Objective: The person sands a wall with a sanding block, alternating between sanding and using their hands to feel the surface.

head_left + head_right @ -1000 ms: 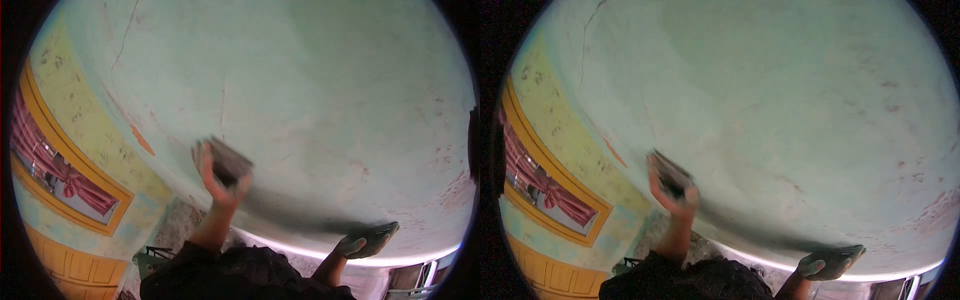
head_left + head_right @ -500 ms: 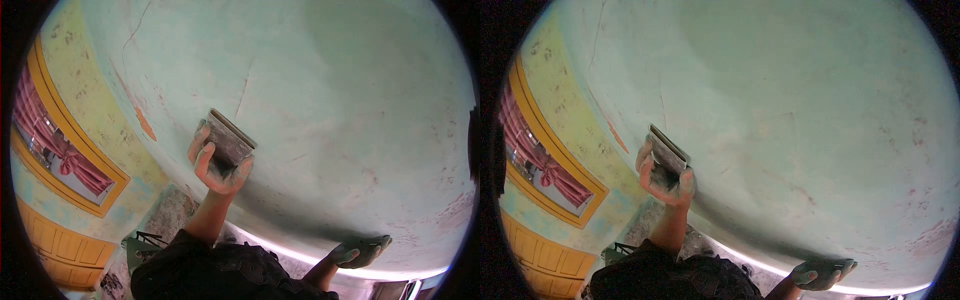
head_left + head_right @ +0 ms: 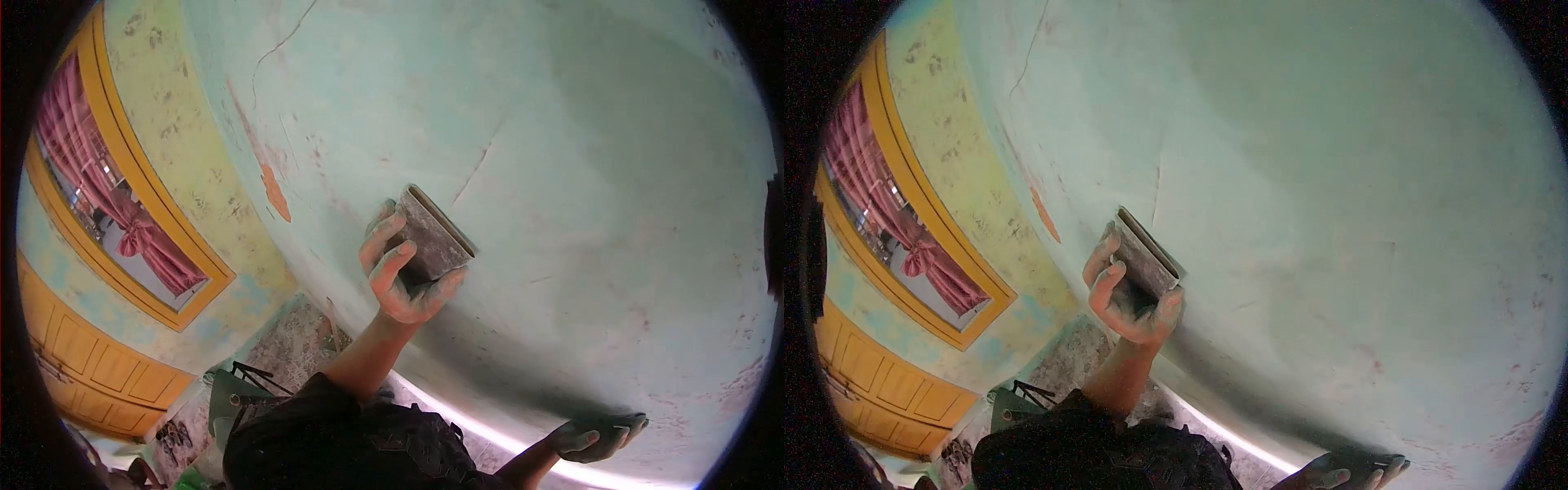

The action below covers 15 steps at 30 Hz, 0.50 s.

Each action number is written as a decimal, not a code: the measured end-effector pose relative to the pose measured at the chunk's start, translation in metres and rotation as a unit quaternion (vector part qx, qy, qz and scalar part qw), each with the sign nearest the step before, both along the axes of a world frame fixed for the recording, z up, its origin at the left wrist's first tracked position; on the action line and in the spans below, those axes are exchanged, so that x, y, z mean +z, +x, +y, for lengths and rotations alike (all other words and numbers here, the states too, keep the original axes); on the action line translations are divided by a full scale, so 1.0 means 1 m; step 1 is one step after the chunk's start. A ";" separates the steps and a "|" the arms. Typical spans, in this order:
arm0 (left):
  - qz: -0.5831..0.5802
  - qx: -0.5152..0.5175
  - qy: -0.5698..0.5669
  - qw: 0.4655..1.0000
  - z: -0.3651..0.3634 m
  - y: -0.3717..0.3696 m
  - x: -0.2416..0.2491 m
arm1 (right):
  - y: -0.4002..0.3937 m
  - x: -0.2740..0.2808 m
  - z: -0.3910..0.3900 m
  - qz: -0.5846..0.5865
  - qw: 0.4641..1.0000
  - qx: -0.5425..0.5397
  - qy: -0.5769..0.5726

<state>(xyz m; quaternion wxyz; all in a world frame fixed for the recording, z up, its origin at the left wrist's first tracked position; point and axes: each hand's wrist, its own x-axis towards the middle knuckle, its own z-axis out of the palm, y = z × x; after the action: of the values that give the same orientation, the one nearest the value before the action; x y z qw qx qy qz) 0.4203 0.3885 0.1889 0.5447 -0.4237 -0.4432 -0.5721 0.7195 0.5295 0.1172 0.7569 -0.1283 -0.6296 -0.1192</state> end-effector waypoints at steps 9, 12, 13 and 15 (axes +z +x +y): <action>0.003 -0.009 0.013 1.000 0.003 -0.002 -0.001 | 0.051 -0.054 0.036 -0.028 0.999 -0.025 -0.022; 0.006 0.011 0.005 1.000 0.002 -0.001 0.001 | 0.018 -0.019 0.012 -0.020 0.999 -0.027 -0.027; 0.007 0.008 0.005 1.000 0.003 -0.002 0.000 | -0.002 0.002 -0.001 -0.002 0.999 -0.034 0.002; 0.003 0.003 0.010 1.000 0.003 -0.002 -0.001 | -0.004 0.004 -0.006 -0.004 0.999 -0.040 -0.008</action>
<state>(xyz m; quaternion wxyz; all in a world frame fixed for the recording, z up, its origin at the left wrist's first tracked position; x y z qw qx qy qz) 0.4183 0.3914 0.1882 0.5516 -0.4188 -0.4371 -0.5739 0.7156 0.5237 0.1213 0.7478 -0.1585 -0.6283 -0.1448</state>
